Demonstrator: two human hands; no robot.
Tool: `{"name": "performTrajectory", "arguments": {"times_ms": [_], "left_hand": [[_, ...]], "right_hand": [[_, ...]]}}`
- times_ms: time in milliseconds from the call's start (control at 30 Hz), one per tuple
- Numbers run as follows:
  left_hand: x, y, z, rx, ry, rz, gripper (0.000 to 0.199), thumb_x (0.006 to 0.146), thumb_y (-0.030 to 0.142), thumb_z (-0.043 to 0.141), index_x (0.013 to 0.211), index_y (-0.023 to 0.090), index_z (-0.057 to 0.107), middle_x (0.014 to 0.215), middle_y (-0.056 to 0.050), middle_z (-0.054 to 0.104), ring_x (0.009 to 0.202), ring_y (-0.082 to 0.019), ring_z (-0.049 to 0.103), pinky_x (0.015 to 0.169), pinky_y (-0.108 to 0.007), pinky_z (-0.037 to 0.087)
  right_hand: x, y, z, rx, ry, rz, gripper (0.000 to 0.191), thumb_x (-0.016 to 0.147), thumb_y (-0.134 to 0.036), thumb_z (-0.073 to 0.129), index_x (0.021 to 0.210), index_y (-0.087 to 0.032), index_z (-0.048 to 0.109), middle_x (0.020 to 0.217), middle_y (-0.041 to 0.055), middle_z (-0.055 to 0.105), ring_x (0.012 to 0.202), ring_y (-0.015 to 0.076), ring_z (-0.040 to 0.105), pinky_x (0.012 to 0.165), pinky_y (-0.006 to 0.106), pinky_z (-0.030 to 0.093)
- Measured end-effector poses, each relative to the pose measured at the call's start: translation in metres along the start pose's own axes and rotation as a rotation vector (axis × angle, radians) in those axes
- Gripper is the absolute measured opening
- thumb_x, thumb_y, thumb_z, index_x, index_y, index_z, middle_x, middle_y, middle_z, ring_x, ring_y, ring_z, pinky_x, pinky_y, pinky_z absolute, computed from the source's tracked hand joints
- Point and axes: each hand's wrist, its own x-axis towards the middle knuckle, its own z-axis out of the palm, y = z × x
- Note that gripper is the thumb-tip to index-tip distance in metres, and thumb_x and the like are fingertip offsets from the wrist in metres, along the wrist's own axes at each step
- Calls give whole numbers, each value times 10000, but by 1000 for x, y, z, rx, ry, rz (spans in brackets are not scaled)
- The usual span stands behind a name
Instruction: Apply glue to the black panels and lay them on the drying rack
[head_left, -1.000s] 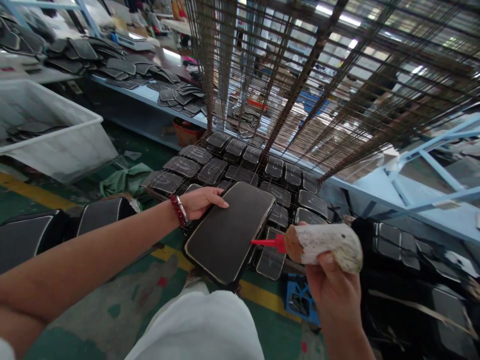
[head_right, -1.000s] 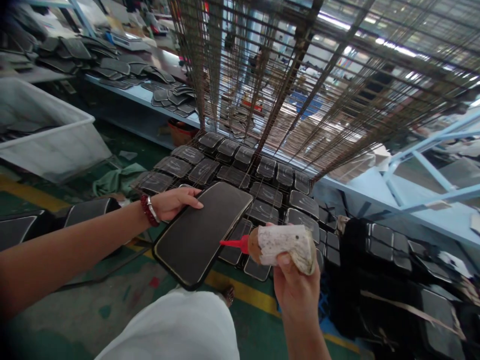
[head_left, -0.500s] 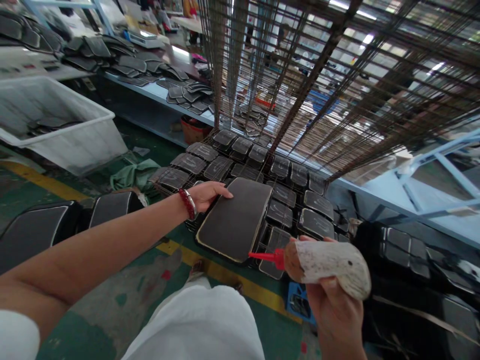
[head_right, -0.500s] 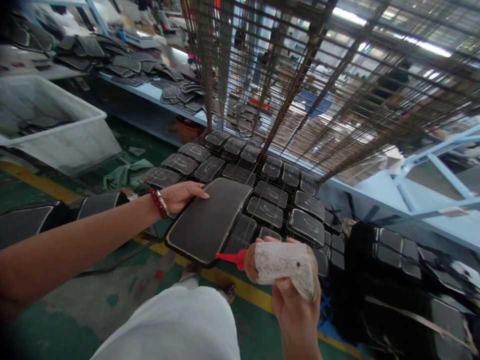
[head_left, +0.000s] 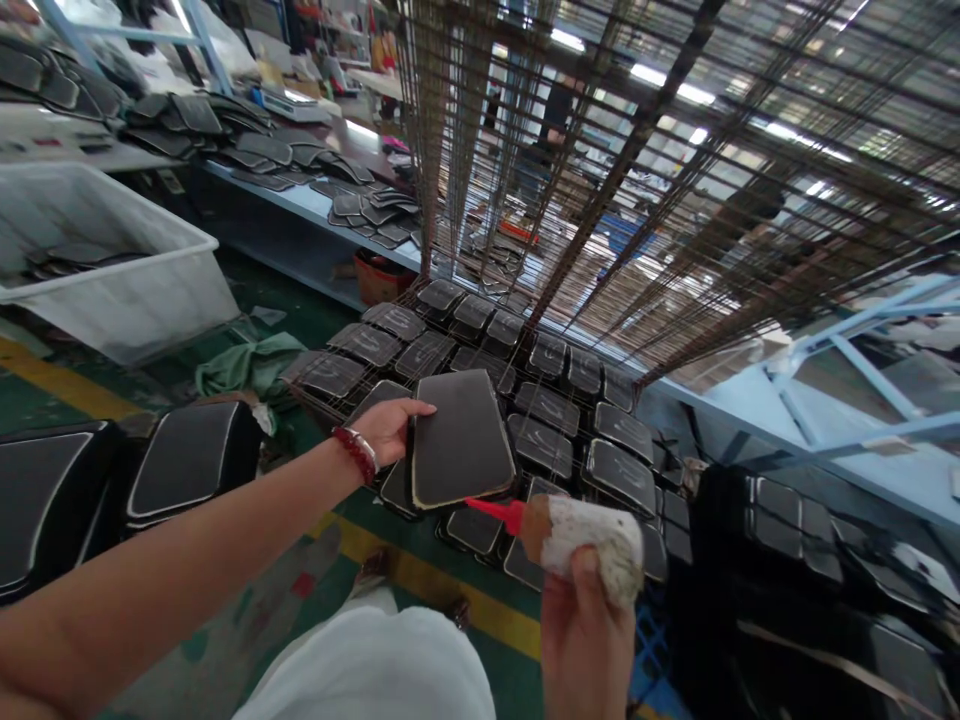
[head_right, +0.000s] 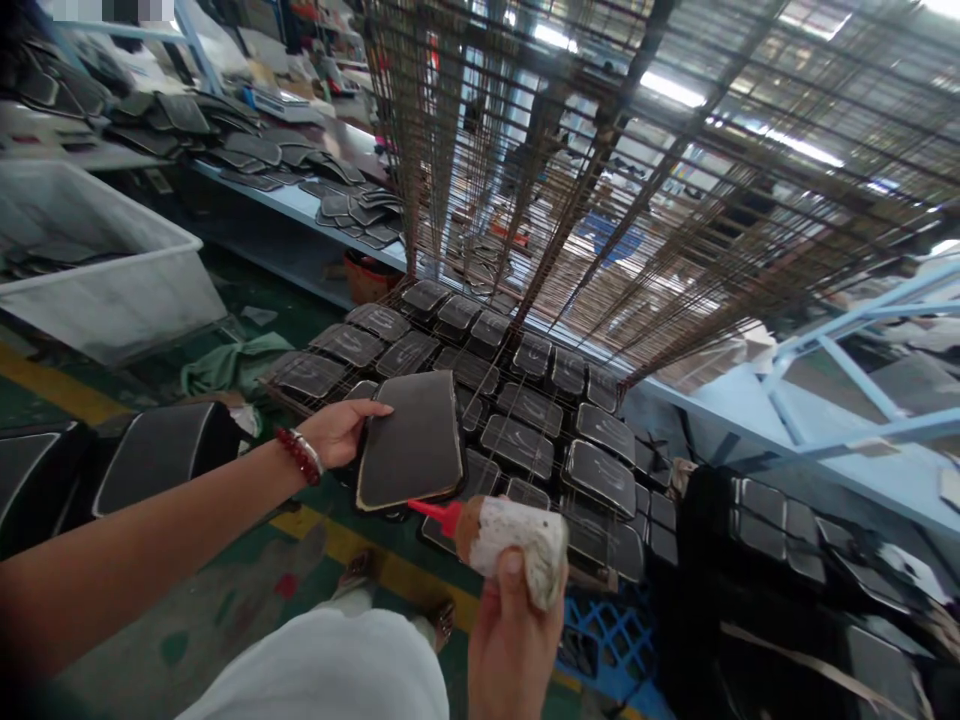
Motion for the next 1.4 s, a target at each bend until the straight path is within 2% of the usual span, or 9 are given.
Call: {"name": "performTrajectory", "arguments": {"times_ms": [133, 400, 567, 767, 833, 1033, 1267, 1333, 1400], "left_hand": [[1, -16, -2, 52, -109, 109, 260, 693, -25, 564, 911, 97, 636, 716, -92, 722, 603, -223, 693, 613, -364, 589], [-25, -33, 11, 157, -336, -34, 258, 661, -42, 519, 836, 104, 642, 724, -94, 712, 600, -200, 686, 568, -296, 563], [-27, -29, 19, 185, -379, -77, 262, 659, -37, 504, 824, 110, 646, 712, -87, 711, 587, -191, 679, 575, -294, 564], [-17, -23, 19, 189, -368, -43, 264, 632, -41, 516, 810, 118, 630, 740, -84, 716, 614, -197, 687, 588, -307, 573], [-17, -21, 18, 204, -376, -46, 258, 625, -40, 524, 801, 120, 626, 739, -88, 714, 621, -205, 688, 585, -310, 571], [-27, -17, 18, 265, -432, -76, 259, 608, -27, 538, 793, 121, 643, 728, -89, 709, 629, -218, 688, 570, -305, 557], [-25, -11, 17, 297, -431, -72, 266, 606, -27, 531, 797, 115, 650, 703, -94, 699, 615, -231, 684, 558, -317, 550], [-26, -8, 16, 318, -449, -91, 275, 609, -32, 528, 808, 112, 653, 707, -96, 700, 627, -236, 689, 565, -317, 550], [-27, -6, 15, 355, -469, -122, 278, 615, -36, 525, 812, 110, 655, 699, -91, 699, 603, -226, 682, 558, -314, 550]], "right_hand": [[12, -4, 29, 148, -111, 227, 341, 752, -374, 764, 1056, -271, 650, 1030, -2, 706, 962, 153, 661, 797, 268, 575], [81, -22, 39, -63, -246, -203, 444, 681, -265, 816, 1074, -244, 610, 1017, -12, 666, 960, 144, 634, 966, 349, 478], [70, -14, 35, -112, -304, -282, 488, 662, -234, 817, 1088, -249, 580, 1028, 9, 676, 1004, 196, 639, 1012, 436, 443], [49, -24, 5, -217, -559, -56, 586, 699, -259, 788, 1218, -231, 516, 1065, 134, 691, 1044, 313, 641, 917, 534, 495], [51, -34, 0, -237, -535, -76, 580, 688, -259, 793, 1204, -216, 531, 1052, 145, 694, 1016, 324, 652, 898, 545, 501], [62, -49, 14, -169, -323, -372, 540, 666, -197, 798, 1151, -230, 562, 1068, 97, 690, 1060, 273, 634, 975, 502, 444], [29, -30, 4, -203, -414, -107, 598, 657, -264, 808, 1191, -211, 546, 1030, 133, 698, 998, 310, 652, 890, 524, 498], [28, -31, 4, -195, -379, -128, 588, 667, -268, 804, 1193, -210, 548, 1021, 123, 700, 992, 298, 654, 903, 518, 494], [31, -35, 6, -161, -269, -258, 587, 674, -258, 804, 1201, -226, 548, 1026, 92, 699, 990, 269, 655, 937, 501, 476]]}}
